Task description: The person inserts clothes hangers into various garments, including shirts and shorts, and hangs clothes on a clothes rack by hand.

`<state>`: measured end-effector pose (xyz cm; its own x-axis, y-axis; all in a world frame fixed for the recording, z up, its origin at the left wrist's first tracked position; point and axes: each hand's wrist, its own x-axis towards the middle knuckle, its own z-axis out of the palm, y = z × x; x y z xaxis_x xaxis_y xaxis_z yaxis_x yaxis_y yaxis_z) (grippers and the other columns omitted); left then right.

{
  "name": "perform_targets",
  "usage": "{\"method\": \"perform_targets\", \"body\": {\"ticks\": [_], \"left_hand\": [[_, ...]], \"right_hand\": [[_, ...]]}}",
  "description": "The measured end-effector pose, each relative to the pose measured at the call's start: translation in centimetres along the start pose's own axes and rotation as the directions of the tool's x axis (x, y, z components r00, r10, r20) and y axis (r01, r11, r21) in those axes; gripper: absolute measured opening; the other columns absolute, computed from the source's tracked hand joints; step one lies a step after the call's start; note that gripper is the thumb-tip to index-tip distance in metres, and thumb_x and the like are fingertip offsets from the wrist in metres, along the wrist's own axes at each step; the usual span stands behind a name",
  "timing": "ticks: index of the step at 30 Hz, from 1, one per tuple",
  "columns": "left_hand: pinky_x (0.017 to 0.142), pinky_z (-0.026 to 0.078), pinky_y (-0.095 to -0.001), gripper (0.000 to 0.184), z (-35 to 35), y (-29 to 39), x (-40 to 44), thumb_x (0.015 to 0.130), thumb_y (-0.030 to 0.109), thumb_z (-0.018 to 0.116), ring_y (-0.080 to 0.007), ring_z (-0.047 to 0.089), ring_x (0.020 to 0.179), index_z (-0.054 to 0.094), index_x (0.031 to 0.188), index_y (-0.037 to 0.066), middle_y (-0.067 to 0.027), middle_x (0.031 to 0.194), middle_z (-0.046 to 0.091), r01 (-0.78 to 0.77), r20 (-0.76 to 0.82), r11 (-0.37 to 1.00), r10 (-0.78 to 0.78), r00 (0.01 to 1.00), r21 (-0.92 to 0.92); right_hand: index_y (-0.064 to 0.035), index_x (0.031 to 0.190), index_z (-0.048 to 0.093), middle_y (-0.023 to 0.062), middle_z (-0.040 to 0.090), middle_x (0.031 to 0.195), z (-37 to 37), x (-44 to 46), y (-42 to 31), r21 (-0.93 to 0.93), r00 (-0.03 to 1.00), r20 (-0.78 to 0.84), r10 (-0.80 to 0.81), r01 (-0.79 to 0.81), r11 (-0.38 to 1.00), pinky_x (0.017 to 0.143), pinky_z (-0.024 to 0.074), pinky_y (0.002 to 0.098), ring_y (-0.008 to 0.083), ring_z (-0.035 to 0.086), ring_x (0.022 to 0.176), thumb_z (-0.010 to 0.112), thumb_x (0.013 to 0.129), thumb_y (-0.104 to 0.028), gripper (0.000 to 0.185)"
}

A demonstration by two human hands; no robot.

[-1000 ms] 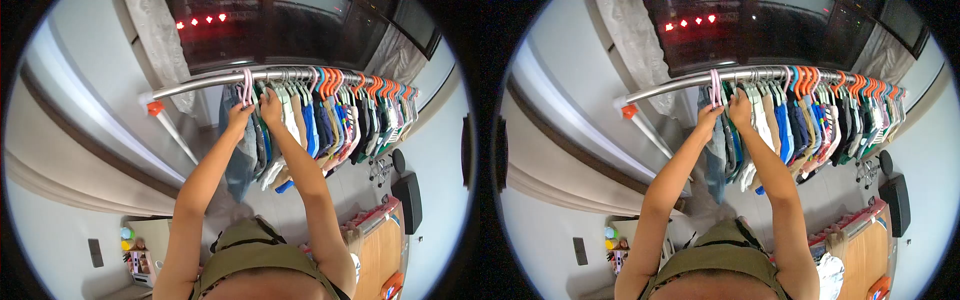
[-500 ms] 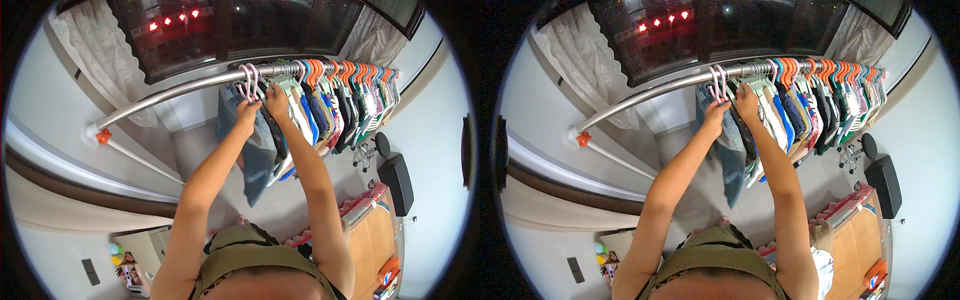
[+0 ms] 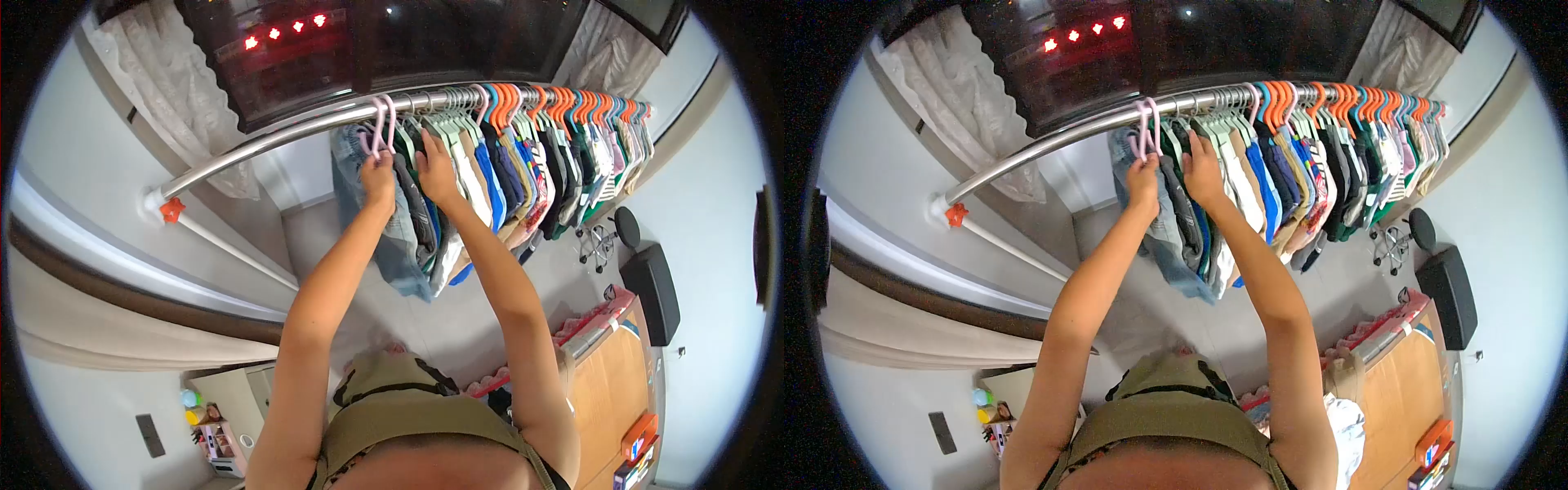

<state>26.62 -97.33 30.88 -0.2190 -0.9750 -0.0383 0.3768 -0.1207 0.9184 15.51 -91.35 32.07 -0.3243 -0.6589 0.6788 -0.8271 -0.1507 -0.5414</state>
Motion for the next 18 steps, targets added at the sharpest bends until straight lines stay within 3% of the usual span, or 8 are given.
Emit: {"method": "perform_targets", "body": {"ticks": [5, 9, 10, 11, 13, 14, 17, 18], "left_hand": [[0.070, 0.040, -0.0307, 0.019, -1.1, 0.0, 0.7, 0.090, 0.018, 0.062, -0.0117, 0.048, 0.078, 0.061, 0.094, -0.001, -0.0035, 0.087, 0.058, -0.040, -0.002, 0.995, 0.040, 0.999, 0.087], [0.073, 0.042, -0.0308, 0.024, -1.7, 1.5, -0.1, 0.086, 0.017, 0.067, -0.0153, 0.051, 0.078, 0.059, 0.099, -0.001, -0.0058, 0.087, 0.057, -0.025, 0.031, 0.956, 0.016, 0.999, 0.291], [0.079, 0.043, -0.0334, 0.031, -2.2, 1.1, 0.4, 0.084, 0.015, 0.067, -0.0213, 0.054, 0.086, 0.056, 0.106, -0.003, -0.0114, 0.096, 0.056, -0.024, 0.100, 0.953, -0.007, 0.995, 0.303], [0.083, 0.042, -0.0352, 0.033, -2.2, 0.5, 0.2, 0.083, 0.014, 0.066, -0.0241, 0.053, 0.091, 0.054, 0.108, -0.003, -0.0136, 0.101, 0.055, -0.168, 0.047, 0.905, 0.162, 0.986, 0.392], [0.089, 0.040, -0.0389, 0.038, -1.7, 0.9, -2.0, 0.082, 0.012, 0.065, -0.0297, 0.051, 0.100, 0.051, 0.113, -0.003, -0.0178, 0.110, 0.052, -0.416, 0.012, 0.714, 0.497, 0.868, 0.564], [0.102, 0.031, -0.0441, 0.036, -1.0, 3.4, -4.8, 0.082, 0.004, 0.058, -0.0353, 0.044, 0.115, 0.048, 0.117, -0.003, -0.0205, 0.119, 0.048, -0.411, 0.084, 0.678, 0.460, 0.884, 0.610], [0.104, 0.029, -0.0456, 0.036, 0.4, 2.3, -8.4, 0.081, 0.003, 0.057, -0.0358, 0.042, 0.117, 0.048, 0.116, -0.002, -0.0193, 0.120, 0.048, -0.752, 0.356, 0.506, 0.671, 0.651, 0.422], [0.104, 0.028, -0.0467, 0.037, 1.2, 2.2, -10.2, 0.081, 0.003, 0.058, -0.0352, 0.041, 0.118, 0.047, 0.116, -0.001, -0.0192, 0.122, 0.046, -0.768, 0.423, 0.532, 0.641, 0.641, 0.358]], "right_hand": [[0.0054, 0.128, 0.047, 0.0257, 0.051, 0.125, -0.7, -1.3, -1.2, -0.051, 0.998, -0.029, 0.047, -0.049, 0.997, 0.099, 0.0403, 0.0417, 0.0415, 0.050, 0.115, 0.056, 0.086, -0.003, 0.044], [0.0041, 0.126, 0.050, 0.0243, 0.051, 0.127, -1.5, -3.0, -1.9, -0.134, 0.997, -0.078, 0.028, -0.038, 0.990, 0.100, 0.0398, 0.0415, 0.0399, 0.050, 0.116, 0.058, 0.085, -0.004, 0.042], [0.0035, 0.125, 0.051, 0.0237, 0.051, 0.127, -1.9, -3.5, -2.5, -0.150, 0.995, -0.092, 0.031, -0.045, 0.988, 0.101, 0.0398, 0.0415, 0.0394, 0.050, 0.117, 0.058, 0.085, -0.004, 0.042], [0.0032, 0.124, 0.051, 0.0232, 0.052, 0.127, -2.4, -4.0, -3.1, -0.167, 0.993, -0.102, 0.053, -0.069, 0.984, 0.100, 0.0400, 0.0422, 0.0397, 0.050, 0.115, 0.058, 0.084, -0.004, 0.042], [0.0028, 0.123, 0.052, 0.0222, 0.052, 0.125, -3.4, -5.3, -4.8, -0.199, 0.985, -0.136, 0.106, -0.132, 0.971, 0.100, 0.0402, 0.0435, 0.0402, 0.051, 0.113, 0.058, 0.082, -0.004, 0.041], [0.0012, 0.120, 0.054, 0.0205, 0.053, 0.124, -3.6, -6.2, -4.8, -0.194, 0.977, -0.184, 0.109, -0.145, 0.970, 0.099, 0.0408, 0.0435, 0.0391, 0.051, 0.112, 0.059, 0.081, -0.004, 0.039], [0.0002, 0.118, 0.055, 0.0198, 0.055, 0.122, -5.4, -9.7, -5.2, -0.268, 0.964, -0.232, 0.133, -0.195, 0.944, 0.097, 0.0416, 0.0440, 0.0381, 0.051, 0.112, 0.059, 0.081, -0.003, 0.037], [-0.0006, 0.116, 0.056, 0.0196, 0.056, 0.120, -6.5, -11.1, -5.9, -0.304, 0.958, -0.266, 0.109, -0.191, 0.933, 0.096, 0.0423, 0.0438, 0.0375, 0.051, 0.112, 0.060, 0.080, -0.003, 0.036]]}}
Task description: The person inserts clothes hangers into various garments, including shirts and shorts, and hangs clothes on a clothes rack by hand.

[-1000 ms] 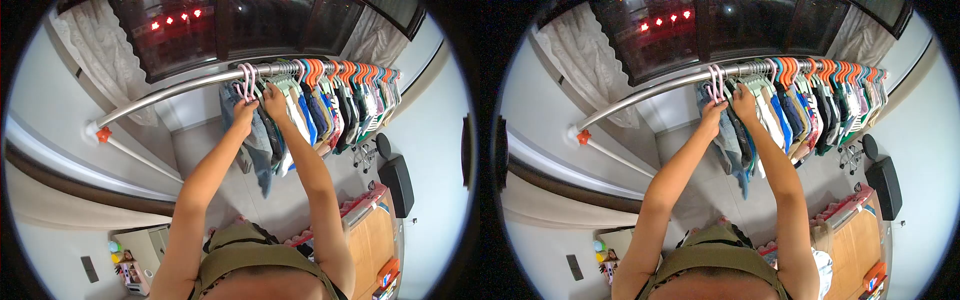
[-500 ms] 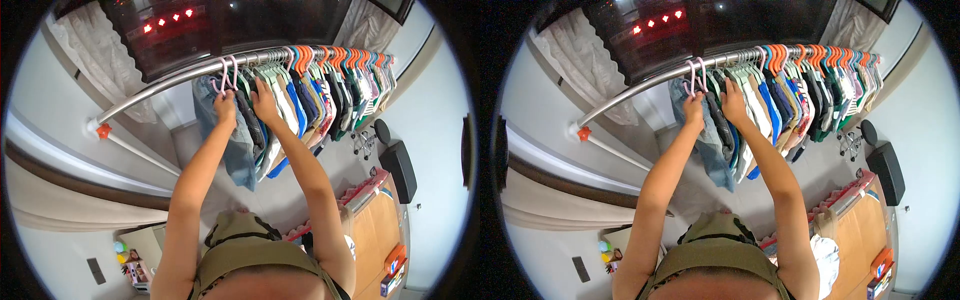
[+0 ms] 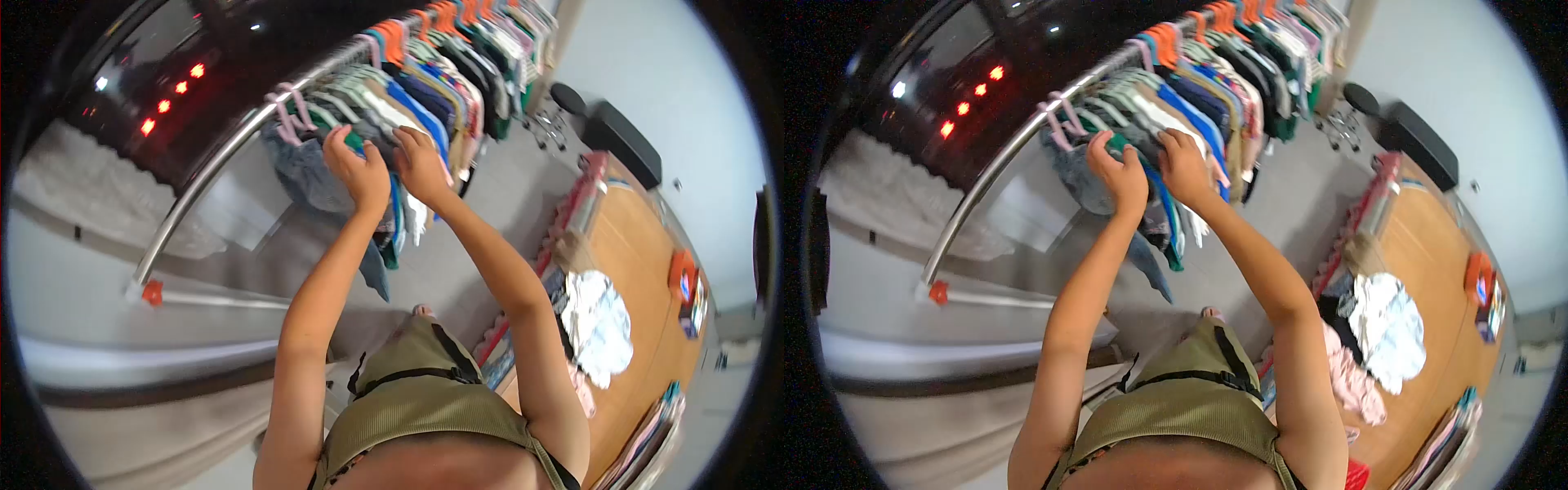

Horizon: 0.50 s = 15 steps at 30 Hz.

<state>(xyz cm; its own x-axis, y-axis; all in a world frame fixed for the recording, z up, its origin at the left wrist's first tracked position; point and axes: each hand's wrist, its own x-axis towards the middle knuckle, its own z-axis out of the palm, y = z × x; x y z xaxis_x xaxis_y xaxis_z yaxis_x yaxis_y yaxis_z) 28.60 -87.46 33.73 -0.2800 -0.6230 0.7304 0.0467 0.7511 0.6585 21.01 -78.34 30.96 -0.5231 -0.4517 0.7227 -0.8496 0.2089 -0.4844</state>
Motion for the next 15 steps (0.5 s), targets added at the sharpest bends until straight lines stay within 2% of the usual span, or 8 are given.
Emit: {"method": "perform_targets", "body": {"ticks": [4, 5, 7, 8, 11, 12, 15], "left_hand": [[0.101, 0.030, -0.0463, 0.035, 5.7, 3.3, -6.1, 0.079, 0.000, 0.054, -0.0366, 0.042, 0.118, 0.048, 0.113, 0.000, -0.0188, 0.121, 0.048, 0.037, 0.258, 0.965, 0.033, 0.966, -0.261], [0.101, 0.031, -0.0457, 0.033, 7.2, 4.6, -8.0, 0.078, 0.000, 0.053, -0.0352, 0.043, 0.117, 0.049, 0.112, 0.000, -0.0176, 0.119, 0.050, 0.164, 0.376, 0.942, -0.045, 0.926, -0.292], [0.100, 0.033, -0.0443, 0.031, 10.1, 6.4, -12.3, 0.079, -0.001, 0.052, -0.0334, 0.045, 0.114, 0.050, 0.110, 0.001, -0.0160, 0.116, 0.051, 0.184, 0.513, 0.916, 0.027, 0.858, -0.356], [0.096, 0.038, -0.0419, 0.028, 11.6, 7.3, -14.7, 0.080, -0.002, 0.052, -0.0310, 0.048, 0.110, 0.051, 0.107, 0.001, -0.0145, 0.113, 0.052, 0.200, 0.561, 0.901, 0.057, 0.826, -0.386], [0.091, 0.043, -0.0392, 0.027, 15.0, 11.9, -21.7, 0.080, -0.003, 0.051, -0.0283, 0.051, 0.108, 0.052, 0.106, 0.002, -0.0129, 0.111, 0.053, 0.314, 0.769, 0.861, 0.128, 0.626, -0.400], [0.087, 0.046, -0.0360, 0.026, 16.1, 13.5, -24.2, 0.080, -0.004, 0.052, -0.0259, 0.053, 0.105, 0.054, 0.105, 0.003, -0.0112, 0.110, 0.053, 0.348, 0.808, 0.840, 0.166, 0.565, -0.416], [0.083, 0.047, -0.0345, 0.023, 18.4, 18.6, -31.0, 0.082, -0.004, 0.050, -0.0241, 0.056, 0.099, 0.057, 0.103, 0.002, -0.0103, 0.106, 0.055, 0.368, 0.869, 0.812, 0.308, 0.388, -0.452]], "right_hand": [[-0.0030, 0.114, 0.057, 0.0176, 0.057, 0.114, -6.5, -5.6, 2.4, -0.144, 0.982, -0.092, 0.163, -0.175, 0.974, 0.092, 0.0431, 0.0446, 0.0366, 0.053, 0.105, 0.060, 0.081, -0.005, 0.033], [-0.0032, 0.113, 0.057, 0.0165, 0.058, 0.113, -8.4, -7.4, 3.6, -0.190, 0.976, -0.155, 0.156, -0.185, 0.964, 0.090, 0.0437, 0.0445, 0.0358, 0.053, 0.103, 0.060, 0.081, -0.005, 0.032], [-0.0031, 0.110, 0.058, 0.0151, 0.058, 0.112, -12.7, -10.9, 5.1, -0.248, 0.930, -0.223, 0.294, -0.345, 0.905, 0.089, 0.0444, 0.0437, 0.0349, 0.054, 0.103, 0.060, 0.081, -0.005, 0.030], [-0.0030, 0.110, 0.058, 0.0149, 0.058, 0.111, -14.8, -12.9, 5.8, -0.286, 0.904, -0.263, 0.338, -0.407, 0.867, 0.089, 0.0446, 0.0435, 0.0348, 0.054, 0.103, 0.059, 0.081, -0.004, 0.030], [-0.0027, 0.109, 0.059, 0.0146, 0.058, 0.109, -21.8, -19.7, 8.4, -0.372, 0.811, -0.398, 0.429, -0.570, 0.732, 0.088, 0.0450, 0.0427, 0.0346, 0.054, 0.102, 0.059, 0.080, -0.004, 0.029], [-0.0026, 0.108, 0.059, 0.0146, 0.058, 0.108, -24.0, -22.3, 9.1, -0.389, 0.778, -0.441, 0.448, -0.615, 0.686, 0.088, 0.0450, 0.0425, 0.0346, 0.054, 0.102, 0.059, 0.080, -0.004, 0.029], [-0.0024, 0.107, 0.059, 0.0165, 0.058, 0.106, -30.2, -29.5, 10.4, -0.367, 0.642, -0.562, 0.521, -0.759, 0.538, 0.087, 0.0452, 0.0428, 0.0355, 0.054, 0.102, 0.057, 0.079, -0.002, 0.027]]}}
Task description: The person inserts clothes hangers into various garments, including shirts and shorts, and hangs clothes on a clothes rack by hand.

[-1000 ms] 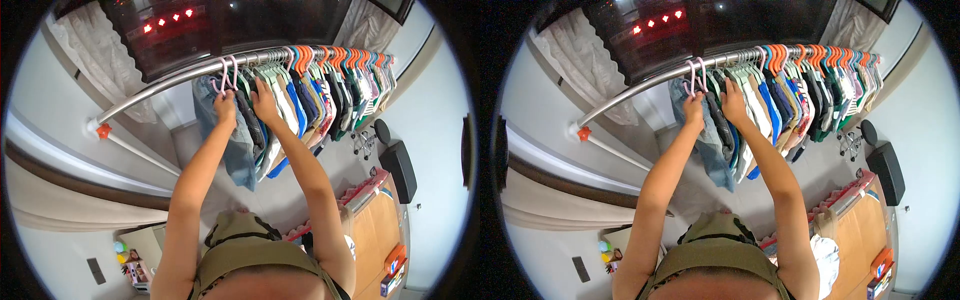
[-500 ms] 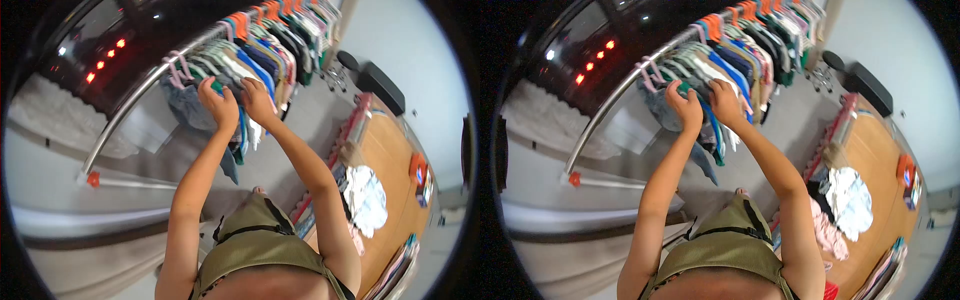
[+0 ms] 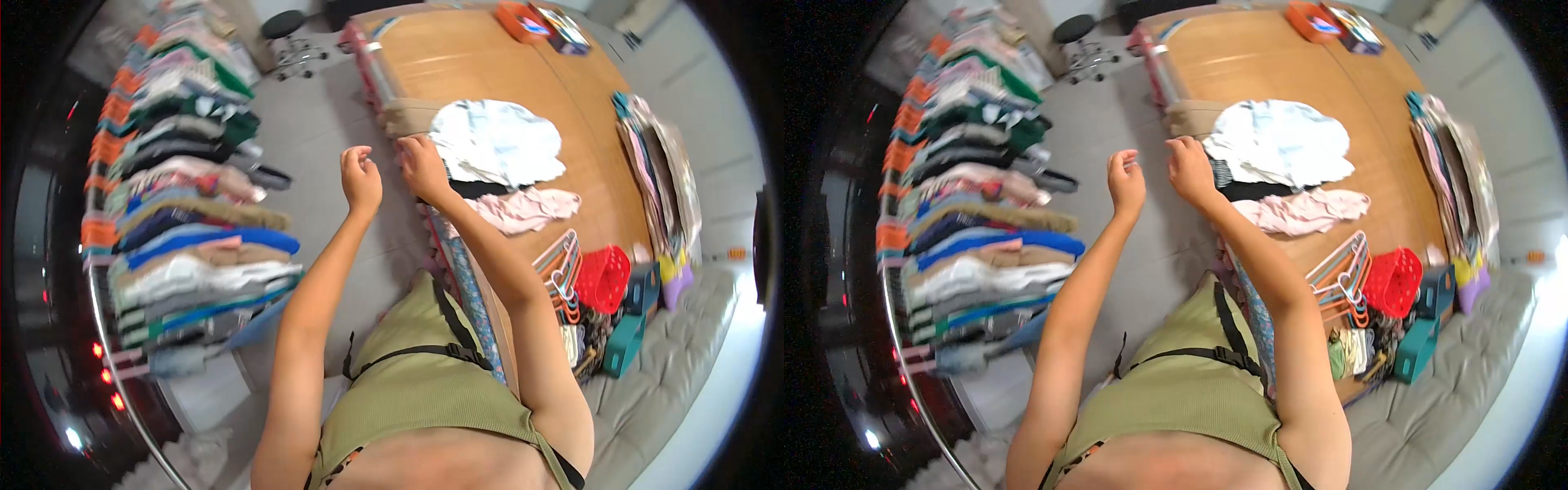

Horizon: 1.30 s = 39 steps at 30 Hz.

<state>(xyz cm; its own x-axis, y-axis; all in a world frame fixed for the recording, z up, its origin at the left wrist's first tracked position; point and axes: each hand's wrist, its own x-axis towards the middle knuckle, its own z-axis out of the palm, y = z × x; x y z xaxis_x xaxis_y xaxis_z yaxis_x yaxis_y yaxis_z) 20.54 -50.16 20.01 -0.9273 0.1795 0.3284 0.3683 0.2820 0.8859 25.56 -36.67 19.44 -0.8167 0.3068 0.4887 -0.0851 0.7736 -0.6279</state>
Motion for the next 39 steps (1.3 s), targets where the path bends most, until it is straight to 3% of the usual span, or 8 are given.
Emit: {"method": "perform_targets", "body": {"ticks": [12, 17, 25, 29, 32, 35, 37, 39], "left_hand": [[0.084, 0.047, -0.0431, 0.021, 26.0, -6.5, -1.9, 0.079, 0.005, 0.059, -0.0328, 0.058, 0.097, 0.061, 0.100, 0.007, -0.0126, 0.102, 0.062, -0.208, 0.729, 0.956, -0.010, 0.684, 0.208], [0.085, 0.047, -0.0431, 0.027, 31.0, -9.1, -1.5, 0.078, 0.006, 0.062, -0.0334, 0.058, 0.099, 0.062, 0.105, 0.006, -0.0134, 0.102, 0.064, -0.294, 0.879, 0.931, -0.056, 0.474, 0.218], [0.088, 0.046, -0.0412, 0.027, 39.3, -13.5, -2.2, 0.079, 0.007, 0.063, -0.0338, 0.058, 0.100, 0.065, 0.106, 0.004, -0.0153, 0.104, 0.064, -0.298, 0.993, 0.948, -0.107, 0.049, 0.117], [0.085, 0.047, -0.0401, 0.028, 42.4, -14.7, -3.2, 0.081, 0.007, 0.063, -0.0328, 0.060, 0.095, 0.065, 0.108, 0.004, -0.0155, 0.101, 0.064, -0.272, 0.987, 0.952, 0.111, -0.117, -0.140], [0.083, 0.048, -0.0381, 0.027, 43.9, -13.8, -4.4, 0.081, 0.008, 0.064, -0.0315, 0.060, 0.095, 0.065, 0.108, 0.004, -0.0155, 0.098, 0.064, -0.140, 0.969, 0.981, 0.101, -0.224, -0.134], [0.082, 0.047, -0.0350, 0.035, 45.1, -12.4, -6.2, 0.084, 0.014, 0.062, -0.0274, 0.060, 0.094, 0.058, 0.116, -0.001, -0.0161, 0.101, 0.061, -0.027, 0.963, 1.000, -0.004, -0.271, -0.004], [0.082, 0.044, -0.0305, 0.041, 46.7, -12.0, -7.4, 0.087, 0.019, 0.064, -0.0179, 0.056, 0.090, 0.054, 0.120, -0.002, -0.0098, 0.100, 0.059, 0.044, 0.939, 0.998, -0.036, -0.343, 0.054], [0.080, 0.043, -0.0286, 0.035, 46.2, -11.3, -8.6, 0.089, 0.019, 0.062, -0.0159, 0.052, 0.087, 0.055, 0.117, -0.001, -0.0065, 0.095, 0.056, 0.320, 0.953, 0.926, -0.110, -0.281, 0.201]], "right_hand": [[0.0006, 0.104, 0.061, 0.0227, 0.059, 0.099, -9.3, -9.4, 26.1, -0.209, 0.775, -0.207, 0.598, -0.632, 0.747, 0.084, 0.0452, 0.0453, 0.0391, 0.056, 0.096, 0.055, 0.081, -0.005, 0.024], [-0.0022, 0.107, 0.062, 0.0226, 0.058, 0.106, -9.1, -14.5, 30.8, -0.250, 0.539, -0.225, 0.812, -0.837, 0.487, 0.087, 0.0460, 0.0447, 0.0387, 0.055, 0.100, 0.056, 0.080, -0.006, 0.028], [-0.0077, 0.121, 0.055, 0.0206, 0.057, 0.111, -5.7, -17.9, 34.2, -0.308, 0.082, -0.689, 0.720, -0.933, -0.188, 0.090, 0.0436, 0.0468, 0.0378, 0.054, 0.102, 0.067, 0.078, -0.015, 0.046], [-0.0070, 0.114, 0.058, 0.0171, 0.058, 0.106, -6.4, -17.4, 35.0, -0.168, -0.143, -0.616, 0.774, -0.937, -0.307, 0.082, 0.0442, 0.0457, 0.0353, 0.056, 0.097, 0.066, 0.080, -0.015, 0.036], [-0.0047, 0.104, 0.058, 0.0147, 0.058, 0.101, -6.4, -18.9, 35.6, -0.091, -0.128, -0.572, 0.810, -0.972, -0.218, 0.078, 0.0432, 0.0449, 0.0346, 0.056, 0.093, 0.064, 0.082, -0.013, 0.024], [-0.0023, 0.095, 0.056, 0.0146, 0.058, 0.097, -6.9, -17.3, 34.6, 0.134, -0.044, -0.711, 0.702, -0.988, 0.074, 0.078, 0.0428, 0.0435, 0.0335, 0.056, 0.089, 0.060, 0.083, -0.010, 0.014], [-0.0019, 0.093, 0.055, 0.0140, 0.057, 0.095, -7.3, -15.6, 33.5, 0.287, -0.086, -0.737, 0.671, -0.938, 0.194, 0.078, 0.0426, 0.0415, 0.0308, 0.055, 0.087, 0.057, 0.086, -0.009, 0.011], [-0.0018, 0.092, 0.052, 0.0108, 0.054, 0.092, -8.1, -13.0, 31.7, 0.484, -0.175, -0.713, 0.679, -0.823, 0.296, 0.078, 0.0427, 0.0347, 0.0221, 0.052, 0.083, 0.052, 0.090, -0.010, 0.008]]}}
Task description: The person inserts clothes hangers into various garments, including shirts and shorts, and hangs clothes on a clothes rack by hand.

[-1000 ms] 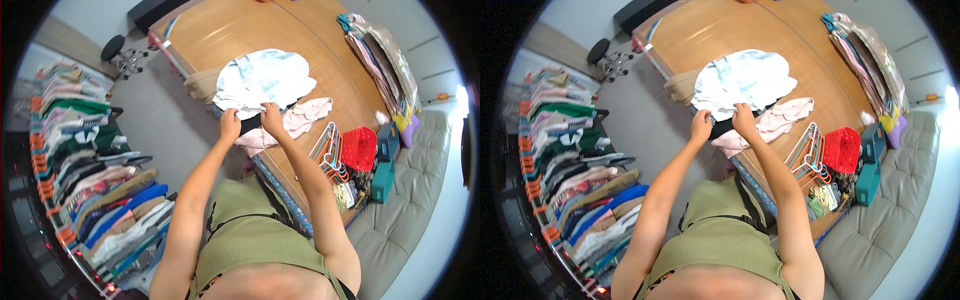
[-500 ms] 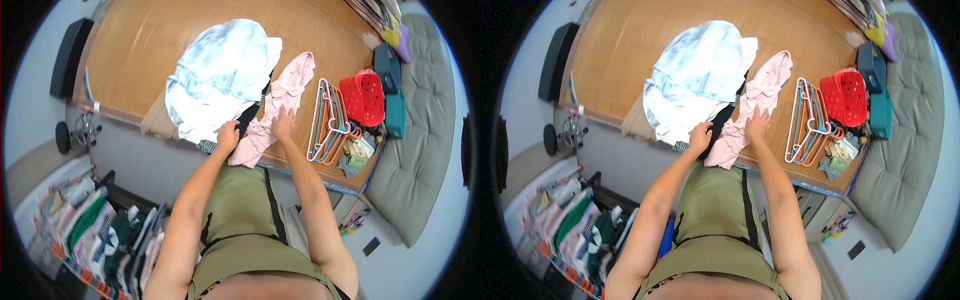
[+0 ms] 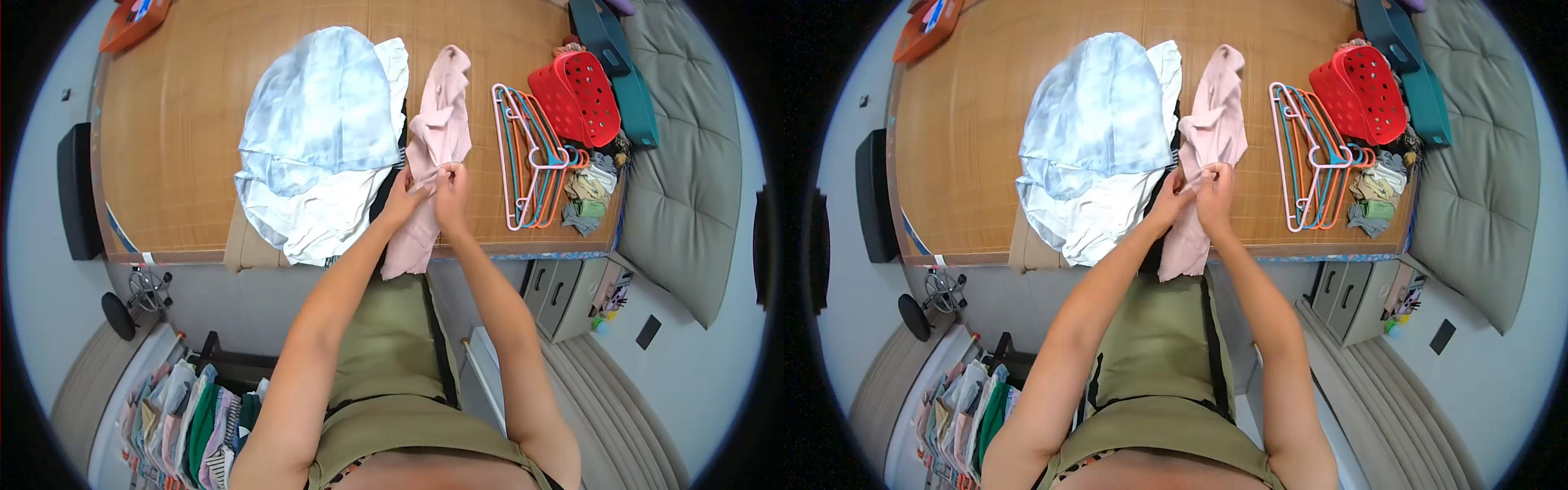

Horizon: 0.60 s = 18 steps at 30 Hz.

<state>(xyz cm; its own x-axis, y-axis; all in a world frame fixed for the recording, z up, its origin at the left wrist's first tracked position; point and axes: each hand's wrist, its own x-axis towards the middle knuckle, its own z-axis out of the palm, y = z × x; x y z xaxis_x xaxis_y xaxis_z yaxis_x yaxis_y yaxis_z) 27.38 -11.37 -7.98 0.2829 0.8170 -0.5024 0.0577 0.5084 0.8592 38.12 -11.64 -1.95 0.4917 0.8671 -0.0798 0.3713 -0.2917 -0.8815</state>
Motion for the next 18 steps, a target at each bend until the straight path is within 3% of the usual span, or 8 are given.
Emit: {"method": "perform_targets", "body": {"ticks": [1, 2, 6, 7, 11, 14, 17, 18], "left_hand": [[0.079, 0.042, -0.0276, 0.032, 0.5, 1.1, -0.1, 0.090, 0.018, 0.060, -0.0150, 0.050, 0.086, 0.056, 0.115, 0.000, -0.0048, 0.093, 0.054, 0.024, -0.043, 0.987, -0.031, 0.999, -0.159], [0.077, 0.042, -0.0308, 0.022, -0.7, 2.2, 0.0, 0.095, 0.020, 0.053, -0.0166, 0.051, 0.086, 0.057, 0.108, 0.002, -0.0037, 0.092, 0.055, 0.200, 0.234, 0.958, -0.150, 0.961, -0.205], [0.078, 0.043, -0.0353, 0.025, -4.0, 6.7, -2.1, 0.098, 0.022, 0.044, -0.0237, 0.054, 0.084, 0.057, 0.098, 0.000, -0.0128, 0.093, 0.061, -0.080, -0.200, 0.984, 0.111, 0.973, 0.157], [0.078, 0.043, -0.0366, 0.027, -5.9, 8.5, -2.4, 0.099, 0.023, 0.042, -0.0269, 0.055, 0.084, 0.056, 0.095, -0.001, -0.0163, 0.092, 0.061, -0.110, -0.321, 0.928, 0.232, 0.918, 0.355], [0.073, 0.045, -0.0423, 0.026, -14.3, 12.2, -1.7, 0.095, 0.026, 0.052, -0.0375, 0.057, 0.081, 0.058, 0.098, 0.001, -0.0198, 0.084, 0.059, 0.017, -0.653, 0.861, 0.373, 0.660, 0.509], [0.076, 0.044, -0.0436, 0.022, -16.4, 10.3, -1.7, 0.089, 0.023, 0.058, -0.0367, 0.057, 0.086, 0.059, 0.101, 0.004, -0.0204, 0.088, 0.058, 0.273, -0.393, 0.307, 0.846, 0.360, 0.912], [0.082, 0.041, -0.0442, 0.028, -14.2, 4.7, -4.2, 0.084, 0.018, 0.062, -0.0340, 0.054, 0.093, 0.059, 0.108, 0.005, -0.0187, 0.096, 0.057, 0.179, -0.311, 0.265, 0.629, 0.712, 0.947], [0.086, 0.039, -0.0444, 0.027, -12.9, 3.1, -4.9, 0.082, 0.017, 0.062, -0.0323, 0.052, 0.095, 0.059, 0.106, 0.004, -0.0171, 0.098, 0.056, 0.068, -0.205, 0.326, 0.408, 0.889, 0.943]], "right_hand": [[-0.0017, 0.092, 0.052, 0.0099, 0.054, 0.091, 0.0, -0.2, -1.1, 0.098, 0.999, 0.008, 0.033, -0.034, 0.995, 0.077, 0.0428, 0.0332, 0.0204, 0.052, 0.083, 0.051, 0.091, -0.010, 0.009], [-0.0016, 0.093, 0.052, 0.0090, 0.054, 0.091, 0.2, -0.3, -2.1, 0.198, 0.998, 0.023, 0.061, -0.064, 0.978, 0.077, 0.0430, 0.0317, 0.0187, 0.051, 0.083, 0.051, 0.092, -0.011, 0.009], [-0.0006, 0.097, 0.053, 0.0071, 0.054, 0.090, 1.6, 0.1, -7.7, 0.349, 0.980, 0.147, -0.132, 0.073, 0.934, 0.077, 0.0440, 0.0293, 0.0156, 0.052, 0.082, 0.053, 0.090, -0.009, 0.010], [-0.0004, 0.097, 0.053, 0.0076, 0.056, 0.090, 2.1, 0.3, -8.7, 0.348, 0.955, 0.193, -0.226, 0.149, 0.926, 0.078, 0.0443, 0.0301, 0.0164, 0.053, 0.083, 0.054, 0.090, -0.008, 0.011], [-0.0002, 0.101, 0.055, 0.0129, 0.059, 0.092, 4.1, 0.6, -8.0, 0.238, 0.896, 0.368, -0.251, 0.170, 0.956, 0.080, 0.0458, 0.0352, 0.0259, 0.058, 0.088, 0.056, 0.086, -0.004, 0.016], [-0.0004, 0.104, 0.056, 0.0165, 0.060, 0.095, 3.6, 1.4, -1.6, 0.020, 0.923, 0.306, -0.235, 0.241, 0.970, 0.083, 0.0457, 0.0392, 0.0341, 0.058, 0.091, 0.058, 0.080, -0.003, 0.024], [-0.0008, 0.104, 0.057, 0.0164, 0.061, 0.094, 1.4, 1.7, 7.4, -0.341, 0.994, 0.072, -0.086, 0.105, 0.934, 0.083, 0.0457, 0.0404, 0.0335, 0.058, 0.091, 0.058, 0.081, -0.004, 0.023], [-0.0008, 0.103, 0.057, 0.0164, 0.060, 0.094, 0.8, 1.8, 9.5, -0.403, 1.000, 0.006, -0.026, 0.026, 0.915, 0.082, 0.0461, 0.0411, 0.0335, 0.058, 0.090, 0.057, 0.081, -0.004, 0.022]]}}
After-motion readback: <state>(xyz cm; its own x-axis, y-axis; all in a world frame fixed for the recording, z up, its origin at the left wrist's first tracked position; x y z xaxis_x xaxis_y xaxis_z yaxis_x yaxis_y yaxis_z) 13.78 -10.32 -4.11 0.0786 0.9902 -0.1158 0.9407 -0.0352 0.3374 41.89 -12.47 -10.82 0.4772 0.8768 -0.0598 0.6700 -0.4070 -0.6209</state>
